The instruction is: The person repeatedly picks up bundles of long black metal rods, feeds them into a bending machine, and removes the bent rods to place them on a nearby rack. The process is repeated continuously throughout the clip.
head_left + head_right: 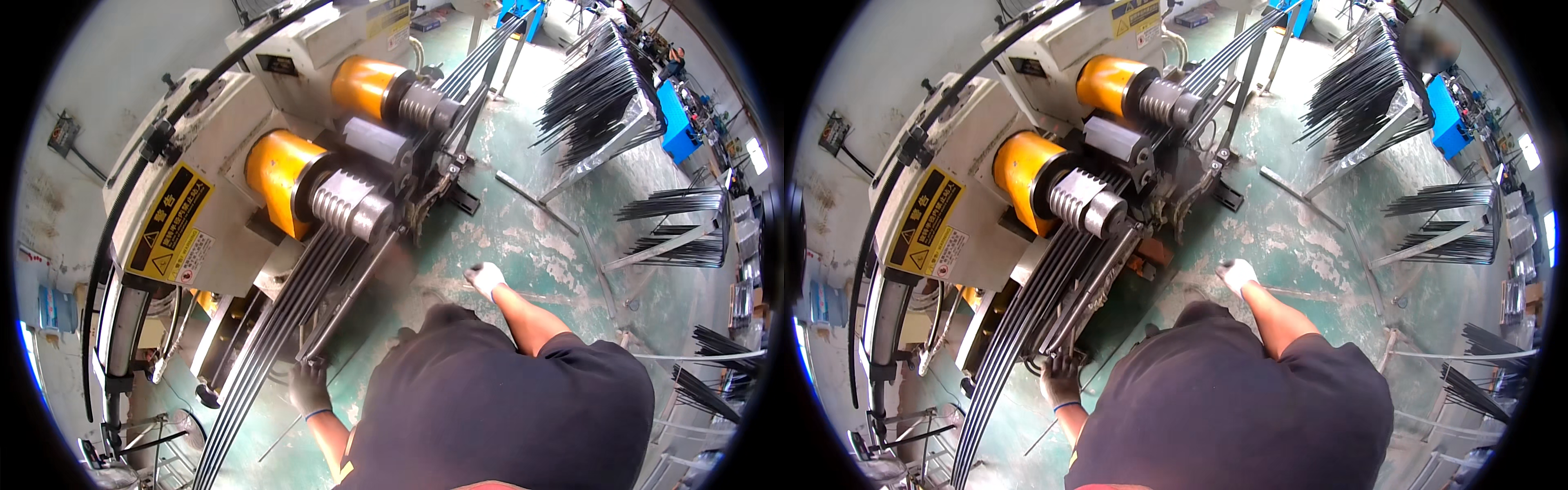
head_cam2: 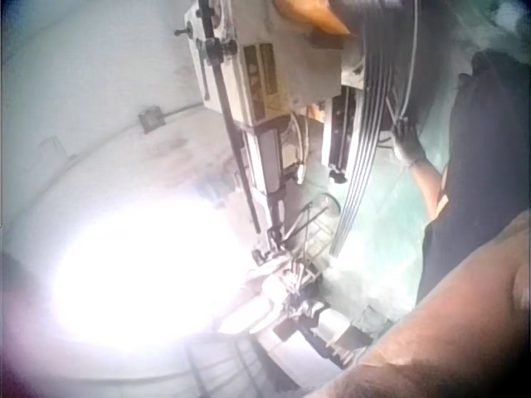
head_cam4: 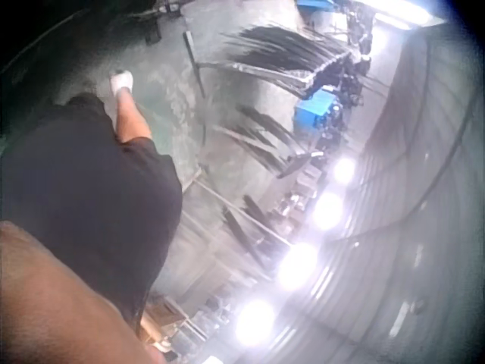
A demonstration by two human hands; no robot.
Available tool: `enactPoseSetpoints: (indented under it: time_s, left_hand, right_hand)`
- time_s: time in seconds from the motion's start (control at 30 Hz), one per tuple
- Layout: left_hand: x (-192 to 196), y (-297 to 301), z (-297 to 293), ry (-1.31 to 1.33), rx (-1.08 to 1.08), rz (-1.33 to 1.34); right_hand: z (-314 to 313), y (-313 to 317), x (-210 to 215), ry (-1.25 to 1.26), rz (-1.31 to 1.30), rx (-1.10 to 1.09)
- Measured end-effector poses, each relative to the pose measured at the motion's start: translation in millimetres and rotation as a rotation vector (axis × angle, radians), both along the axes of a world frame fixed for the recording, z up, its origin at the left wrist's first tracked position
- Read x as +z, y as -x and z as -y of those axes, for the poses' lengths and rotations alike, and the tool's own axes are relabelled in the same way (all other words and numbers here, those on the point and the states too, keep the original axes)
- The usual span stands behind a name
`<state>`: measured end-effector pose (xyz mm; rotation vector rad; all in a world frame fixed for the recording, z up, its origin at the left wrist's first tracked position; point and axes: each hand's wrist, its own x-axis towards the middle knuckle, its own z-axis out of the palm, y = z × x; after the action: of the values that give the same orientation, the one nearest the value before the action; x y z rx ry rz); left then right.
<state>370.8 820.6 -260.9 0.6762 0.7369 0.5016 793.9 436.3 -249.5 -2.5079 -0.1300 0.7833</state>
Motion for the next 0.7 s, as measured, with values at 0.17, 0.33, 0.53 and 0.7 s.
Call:
enactPoseSetpoints:
  time_s: [0.17,0.33,0.53,0.7]
  left_hand:
    - [-34.0,52.9,-53.2,-0.272,0.101,0.228]
    - [75.6,22.7,-25.7,-0.266,0.449,0.163]
    - [171.8,-7.7,2.8,-0.192,0.598,0.605]
    - [261.5,-12.1,4.0,-0.533,0.623,0.565]
  right_hand:
    - [-98.9,-44.4,104.2,-0.609,0.243,-0.120]
    - [-148.4,-68.4,184.4,-0.999,0.251,-0.237]
    - [-184.9,-100.4,186.8,-1.333,-0.106,-0.378]
    - [-210.3,-129.0,171.0,-1.296,-0.093,-0.399]
